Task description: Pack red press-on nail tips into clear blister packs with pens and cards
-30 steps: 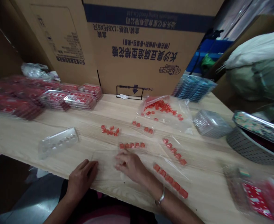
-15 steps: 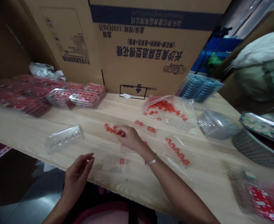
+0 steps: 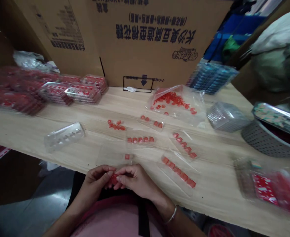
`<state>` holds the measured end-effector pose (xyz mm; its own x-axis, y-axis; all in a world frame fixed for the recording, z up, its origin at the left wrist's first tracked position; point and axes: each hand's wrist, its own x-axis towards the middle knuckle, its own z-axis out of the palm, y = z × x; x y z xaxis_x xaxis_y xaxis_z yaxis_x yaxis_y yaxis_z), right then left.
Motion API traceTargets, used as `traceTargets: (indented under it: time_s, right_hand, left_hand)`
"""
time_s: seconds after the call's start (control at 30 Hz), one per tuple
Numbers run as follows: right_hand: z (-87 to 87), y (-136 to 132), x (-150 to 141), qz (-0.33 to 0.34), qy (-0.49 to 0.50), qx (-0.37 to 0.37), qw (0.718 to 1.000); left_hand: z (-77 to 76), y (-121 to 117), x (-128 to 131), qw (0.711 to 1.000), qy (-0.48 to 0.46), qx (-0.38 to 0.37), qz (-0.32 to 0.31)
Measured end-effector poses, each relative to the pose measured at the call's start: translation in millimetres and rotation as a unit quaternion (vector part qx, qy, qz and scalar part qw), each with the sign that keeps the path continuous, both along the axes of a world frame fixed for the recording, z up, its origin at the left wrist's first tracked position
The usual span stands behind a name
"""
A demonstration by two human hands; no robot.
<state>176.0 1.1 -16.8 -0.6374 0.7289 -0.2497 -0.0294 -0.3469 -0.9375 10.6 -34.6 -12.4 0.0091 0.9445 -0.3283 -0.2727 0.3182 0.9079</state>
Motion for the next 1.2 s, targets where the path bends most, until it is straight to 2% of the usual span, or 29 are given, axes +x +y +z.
traceTargets:
  time_s: [0.13,0.33,0.5,0.7,0.9,0.97,1.1,1.13,1.2]
  right_hand:
    - [3.4,-5.1,-0.4,0.009,0.010,0.000,1.000]
    - [3.6,-9.3,-6.8,-0.075,-0.012,0.016,0.997]
    - [6.4,-12.1,-9.8,-0.061,-0.004,0.011,0.998]
    - [4.9,-10.0,-9.0,-0.048,-0.019,-0.015,0.999]
    - [1.3,-7.6,-11.9,-0.041,-0.050,-0.026,0.998]
    - [4.5,-11.9,-13.4,-0.058,-0.092,0.019,0.994]
    - [12.5,-23.2,-15.7,-0.063,-0.217,0.220,0.949]
    - [12.7,-25.0,-16.2,-0.052,-0.228,0.239,0.942]
    - [9.8,-26.5,-17.3,-0.040,-0.221,0.215,0.950]
  left_hand:
    - [-1.2,-5.7,3.1,1.000,-0.005,-0.013,0.007]
    - [-1.2,-9.3,3.7,1.000,-0.017,0.019,0.015]
    - [-5.8,-7.0,-2.5,0.996,-0.090,-0.018,0.018]
    - [-6.2,-9.3,-0.3,1.000,-0.011,0.008,0.024]
    - [-7.1,-8.6,-2.5,1.000,-0.022,0.002,-0.005]
    - [-4.1,-9.9,-5.4,0.999,0.025,0.020,-0.027]
    - [2.7,-15.4,-9.7,0.984,0.149,0.057,-0.084]
    - [3.2,-16.5,-9.7,0.981,0.156,0.059,-0.095]
    - [2.7,-17.2,-8.7,0.984,0.133,0.050,-0.103]
